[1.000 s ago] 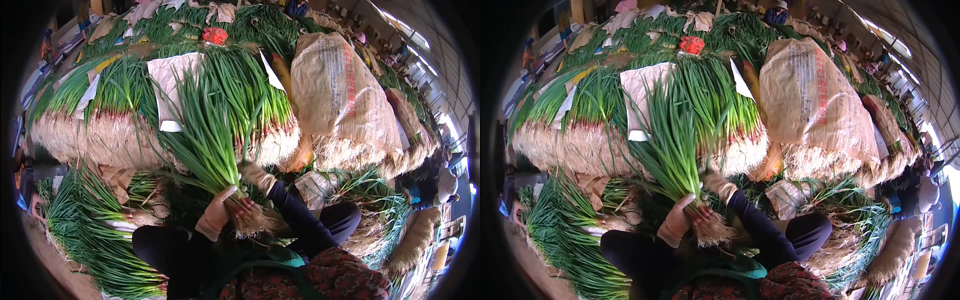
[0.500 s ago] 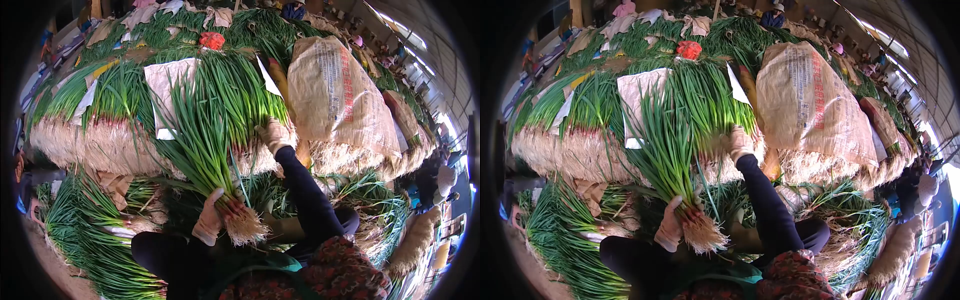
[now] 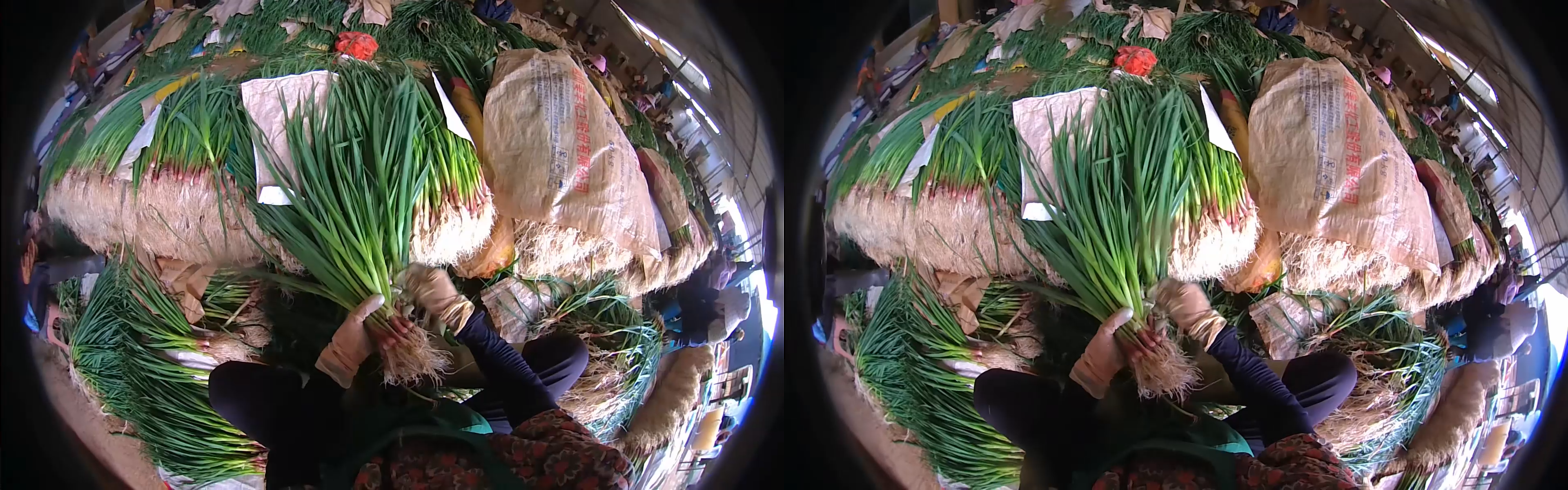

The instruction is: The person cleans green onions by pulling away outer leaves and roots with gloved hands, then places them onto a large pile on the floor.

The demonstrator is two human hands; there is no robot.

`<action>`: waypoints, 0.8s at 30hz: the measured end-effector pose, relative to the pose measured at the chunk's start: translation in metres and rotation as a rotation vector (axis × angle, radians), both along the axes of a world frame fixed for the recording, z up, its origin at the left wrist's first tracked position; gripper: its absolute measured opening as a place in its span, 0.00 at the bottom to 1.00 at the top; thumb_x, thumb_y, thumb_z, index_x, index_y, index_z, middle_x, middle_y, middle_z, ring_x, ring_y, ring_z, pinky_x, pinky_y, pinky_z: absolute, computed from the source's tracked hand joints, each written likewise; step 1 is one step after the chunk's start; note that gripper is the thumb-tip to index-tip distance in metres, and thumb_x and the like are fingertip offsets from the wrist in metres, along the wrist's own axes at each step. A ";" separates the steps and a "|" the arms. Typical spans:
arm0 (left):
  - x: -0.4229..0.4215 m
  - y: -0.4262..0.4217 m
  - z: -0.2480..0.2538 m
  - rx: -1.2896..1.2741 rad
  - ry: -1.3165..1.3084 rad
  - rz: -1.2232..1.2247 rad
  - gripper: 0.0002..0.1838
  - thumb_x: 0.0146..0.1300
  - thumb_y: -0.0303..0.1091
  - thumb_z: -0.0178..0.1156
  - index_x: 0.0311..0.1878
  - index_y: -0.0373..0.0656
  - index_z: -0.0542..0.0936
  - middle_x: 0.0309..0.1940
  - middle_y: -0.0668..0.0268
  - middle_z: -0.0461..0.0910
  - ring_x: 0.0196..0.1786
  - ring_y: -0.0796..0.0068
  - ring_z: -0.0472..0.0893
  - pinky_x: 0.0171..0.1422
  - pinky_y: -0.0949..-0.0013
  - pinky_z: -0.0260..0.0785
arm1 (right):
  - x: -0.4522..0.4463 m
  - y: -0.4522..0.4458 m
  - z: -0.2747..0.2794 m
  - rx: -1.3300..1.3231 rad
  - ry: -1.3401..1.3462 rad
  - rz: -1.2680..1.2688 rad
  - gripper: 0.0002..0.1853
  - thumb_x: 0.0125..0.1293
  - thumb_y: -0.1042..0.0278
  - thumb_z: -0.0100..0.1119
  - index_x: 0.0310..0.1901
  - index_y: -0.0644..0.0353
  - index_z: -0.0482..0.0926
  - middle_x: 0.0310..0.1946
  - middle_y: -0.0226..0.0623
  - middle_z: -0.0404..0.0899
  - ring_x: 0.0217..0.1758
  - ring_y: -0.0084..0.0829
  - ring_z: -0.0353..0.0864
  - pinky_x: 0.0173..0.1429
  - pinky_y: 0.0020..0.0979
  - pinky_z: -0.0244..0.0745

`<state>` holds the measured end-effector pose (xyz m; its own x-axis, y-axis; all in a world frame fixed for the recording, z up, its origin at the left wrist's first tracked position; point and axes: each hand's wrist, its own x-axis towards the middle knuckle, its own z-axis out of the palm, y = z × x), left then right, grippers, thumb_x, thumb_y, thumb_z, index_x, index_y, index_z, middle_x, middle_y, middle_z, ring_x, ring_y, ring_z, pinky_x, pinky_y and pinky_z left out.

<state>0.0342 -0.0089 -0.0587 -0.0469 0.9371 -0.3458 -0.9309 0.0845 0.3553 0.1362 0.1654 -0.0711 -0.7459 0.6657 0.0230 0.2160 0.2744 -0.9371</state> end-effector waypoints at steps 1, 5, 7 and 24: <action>0.000 -0.002 0.012 0.011 0.024 0.019 0.25 0.66 0.47 0.48 0.51 0.31 0.72 0.31 0.48 0.80 0.31 0.62 0.82 0.31 0.69 0.76 | -0.001 0.002 0.011 0.049 0.057 -0.046 0.03 0.63 0.77 0.56 0.38 0.62 0.77 0.33 0.31 0.79 0.34 0.20 0.73 0.39 0.23 0.71; 0.001 -0.005 0.034 0.033 0.092 0.078 0.24 0.66 0.46 0.48 0.51 0.30 0.72 0.31 0.50 0.80 0.32 0.61 0.82 0.36 0.67 0.76 | 0.016 0.034 0.010 -0.593 0.391 -0.074 0.05 0.68 0.68 0.51 0.39 0.56 0.76 0.28 0.31 0.78 0.26 0.20 0.73 0.26 0.22 0.70; 0.005 -0.006 0.031 0.035 0.067 0.053 0.24 0.66 0.45 0.48 0.51 0.30 0.71 0.32 0.50 0.80 0.34 0.61 0.81 0.38 0.66 0.76 | 0.006 0.011 0.030 -0.639 0.188 -0.046 0.11 0.69 0.58 0.51 0.42 0.55 0.76 0.28 0.29 0.76 0.25 0.19 0.71 0.24 0.20 0.67; 0.029 -0.039 0.047 -0.024 0.135 0.076 0.29 0.61 0.49 0.47 0.52 0.29 0.70 0.29 0.53 0.77 0.31 0.63 0.75 0.49 0.63 0.70 | -0.001 -0.038 0.035 -0.185 0.012 0.217 0.15 0.62 0.73 0.49 0.51 0.64 0.69 0.28 0.33 0.69 0.28 0.31 0.69 0.32 0.30 0.66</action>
